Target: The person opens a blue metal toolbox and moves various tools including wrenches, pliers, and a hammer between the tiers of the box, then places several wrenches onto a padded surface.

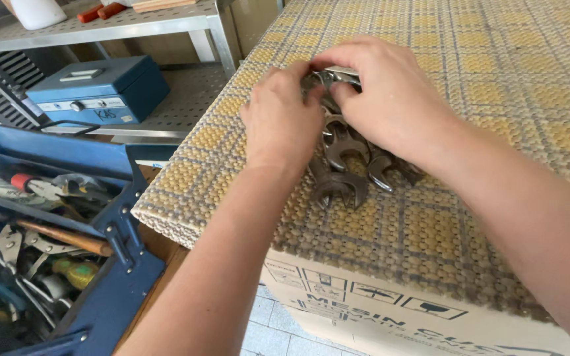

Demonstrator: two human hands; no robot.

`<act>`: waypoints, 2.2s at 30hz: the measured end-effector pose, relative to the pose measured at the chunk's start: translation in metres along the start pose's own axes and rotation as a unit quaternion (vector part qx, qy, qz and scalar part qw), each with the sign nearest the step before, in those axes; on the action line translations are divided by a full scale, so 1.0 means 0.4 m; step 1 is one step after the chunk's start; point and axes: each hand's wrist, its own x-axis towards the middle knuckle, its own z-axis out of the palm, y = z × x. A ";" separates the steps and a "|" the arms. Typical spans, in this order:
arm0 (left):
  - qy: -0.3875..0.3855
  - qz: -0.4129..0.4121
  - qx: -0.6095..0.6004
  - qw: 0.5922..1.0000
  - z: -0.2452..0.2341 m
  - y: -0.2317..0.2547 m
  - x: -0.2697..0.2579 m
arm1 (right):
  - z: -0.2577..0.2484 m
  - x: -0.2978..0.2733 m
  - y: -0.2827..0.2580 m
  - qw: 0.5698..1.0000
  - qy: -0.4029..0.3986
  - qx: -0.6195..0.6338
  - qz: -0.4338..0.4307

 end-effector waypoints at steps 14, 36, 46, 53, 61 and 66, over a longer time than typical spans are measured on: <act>0.025 0.053 0.050 0.997 -0.413 -0.393 -0.061 | 0.206 0.029 -0.452 0.978 -0.013 0.209 -0.001; -0.187 -0.146 0.008 0.972 -1.099 -0.971 -0.339 | 0.608 -0.019 -1.195 0.834 -0.418 0.304 0.193; -0.438 -0.163 0.142 0.873 -1.078 -1.053 -0.313 | 0.652 0.019 -1.239 0.844 -0.492 0.156 0.147; -0.502 -0.133 0.180 0.835 -1.020 -1.090 -0.301 | 0.631 -0.003 -1.275 0.878 -0.444 0.099 0.147; -0.521 -0.122 0.199 0.821 -1.045 -1.033 -0.314 | 0.656 -0.010 -1.283 0.898 -0.426 0.061 0.092; -0.560 -0.125 0.156 0.804 -1.050 -1.027 -0.314 | 0.664 -0.015 -1.285 0.912 -0.408 -0.006 0.038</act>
